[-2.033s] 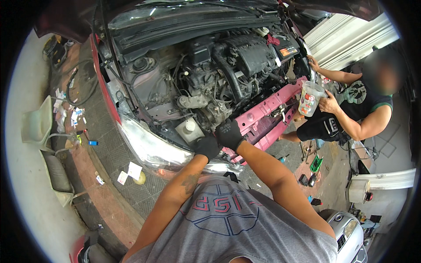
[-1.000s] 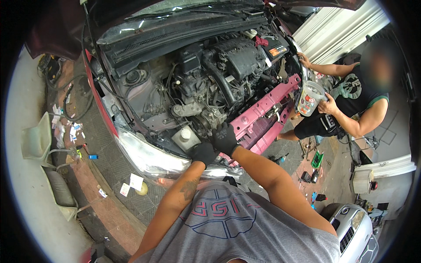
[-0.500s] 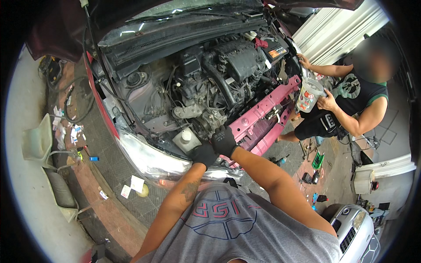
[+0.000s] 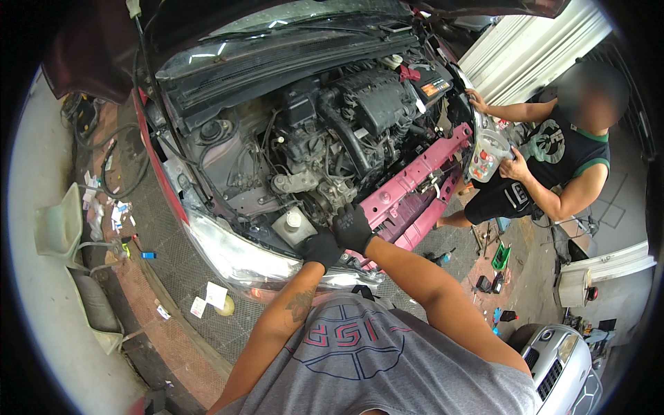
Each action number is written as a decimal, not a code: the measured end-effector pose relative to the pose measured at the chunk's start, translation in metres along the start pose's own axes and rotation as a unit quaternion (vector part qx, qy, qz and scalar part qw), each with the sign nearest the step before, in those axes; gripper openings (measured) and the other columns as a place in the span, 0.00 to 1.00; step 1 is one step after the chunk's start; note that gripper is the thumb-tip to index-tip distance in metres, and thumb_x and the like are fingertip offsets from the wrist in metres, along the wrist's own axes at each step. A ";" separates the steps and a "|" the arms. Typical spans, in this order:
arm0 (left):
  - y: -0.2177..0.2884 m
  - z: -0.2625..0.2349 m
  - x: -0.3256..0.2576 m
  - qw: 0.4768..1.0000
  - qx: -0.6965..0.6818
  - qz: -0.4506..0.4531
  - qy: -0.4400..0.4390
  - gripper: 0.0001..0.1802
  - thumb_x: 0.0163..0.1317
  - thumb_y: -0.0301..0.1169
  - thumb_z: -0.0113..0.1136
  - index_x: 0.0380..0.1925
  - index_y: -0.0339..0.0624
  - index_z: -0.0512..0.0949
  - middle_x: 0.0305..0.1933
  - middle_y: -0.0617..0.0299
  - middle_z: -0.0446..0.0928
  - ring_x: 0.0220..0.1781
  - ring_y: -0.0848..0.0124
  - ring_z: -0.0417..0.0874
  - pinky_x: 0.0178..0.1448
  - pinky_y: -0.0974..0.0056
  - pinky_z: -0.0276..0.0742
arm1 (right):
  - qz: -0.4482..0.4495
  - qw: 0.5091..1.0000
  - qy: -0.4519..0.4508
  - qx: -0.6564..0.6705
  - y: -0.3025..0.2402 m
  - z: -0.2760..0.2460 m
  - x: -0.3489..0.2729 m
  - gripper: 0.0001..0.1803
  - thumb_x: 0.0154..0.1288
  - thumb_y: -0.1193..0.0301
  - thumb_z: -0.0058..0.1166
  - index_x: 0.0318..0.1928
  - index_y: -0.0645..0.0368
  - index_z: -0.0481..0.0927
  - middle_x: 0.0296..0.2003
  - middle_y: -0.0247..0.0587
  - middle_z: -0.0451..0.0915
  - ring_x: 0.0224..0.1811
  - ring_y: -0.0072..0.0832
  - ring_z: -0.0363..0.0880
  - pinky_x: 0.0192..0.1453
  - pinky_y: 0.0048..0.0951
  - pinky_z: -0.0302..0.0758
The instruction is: The person works on the front end of a car with the hood open, using a power drill to remove bolts from a pink metal support bar. They then lift and remove the bar from the engine bay. Another person assists by holding a container of parts nearby.
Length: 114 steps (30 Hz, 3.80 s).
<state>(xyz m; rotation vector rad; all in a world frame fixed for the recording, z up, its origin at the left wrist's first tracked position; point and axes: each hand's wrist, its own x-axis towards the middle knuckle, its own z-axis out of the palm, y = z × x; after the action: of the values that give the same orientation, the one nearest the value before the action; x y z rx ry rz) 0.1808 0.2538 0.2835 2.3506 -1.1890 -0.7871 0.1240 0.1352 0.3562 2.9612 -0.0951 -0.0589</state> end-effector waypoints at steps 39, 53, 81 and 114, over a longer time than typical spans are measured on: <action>0.003 -0.008 -0.006 0.999 -0.025 -0.005 0.026 0.42 0.55 0.56 0.66 0.52 0.25 0.71 0.41 0.42 0.83 0.45 0.47 0.86 0.50 0.48 0.81 | 0.029 0.997 0.047 0.055 -0.001 0.003 -0.003 0.13 0.51 0.57 0.60 0.28 0.53 0.83 0.33 0.43 0.78 0.42 0.42 0.73 0.44 0.44 0.66; 0.026 -0.029 -0.009 0.997 -0.013 -0.005 -0.071 0.41 0.56 0.62 0.61 0.55 0.35 0.76 0.52 0.37 0.79 0.52 0.44 0.83 0.55 0.47 0.78 | 0.099 0.989 0.072 0.084 0.013 0.072 -0.010 0.17 0.54 0.54 0.59 0.29 0.56 0.83 0.33 0.45 0.78 0.45 0.43 0.75 0.46 0.45 0.66; 0.027 -0.045 -0.026 1.000 0.008 0.018 0.017 0.32 0.60 0.59 0.59 0.41 0.37 0.84 0.40 0.44 0.84 0.41 0.49 0.87 0.43 0.48 0.83 | 0.055 0.995 0.085 0.013 0.003 0.019 -0.001 0.15 0.48 0.56 0.61 0.29 0.54 0.82 0.37 0.45 0.78 0.44 0.43 0.73 0.44 0.46 0.66; 0.012 -0.018 -0.005 0.998 0.007 0.035 -0.047 0.36 0.60 0.57 0.60 0.56 0.37 0.75 0.53 0.37 0.79 0.53 0.44 0.82 0.56 0.46 0.78 | 0.039 0.994 0.096 0.041 0.002 0.004 -0.001 0.15 0.51 0.59 0.59 0.34 0.56 0.82 0.37 0.43 0.77 0.44 0.42 0.73 0.42 0.46 0.65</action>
<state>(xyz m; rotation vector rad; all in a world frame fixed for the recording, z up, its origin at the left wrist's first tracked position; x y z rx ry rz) 0.1825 0.2528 0.3063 2.2920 -1.3123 -0.8750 0.1224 0.1322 0.3524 3.0230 -0.1925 0.2466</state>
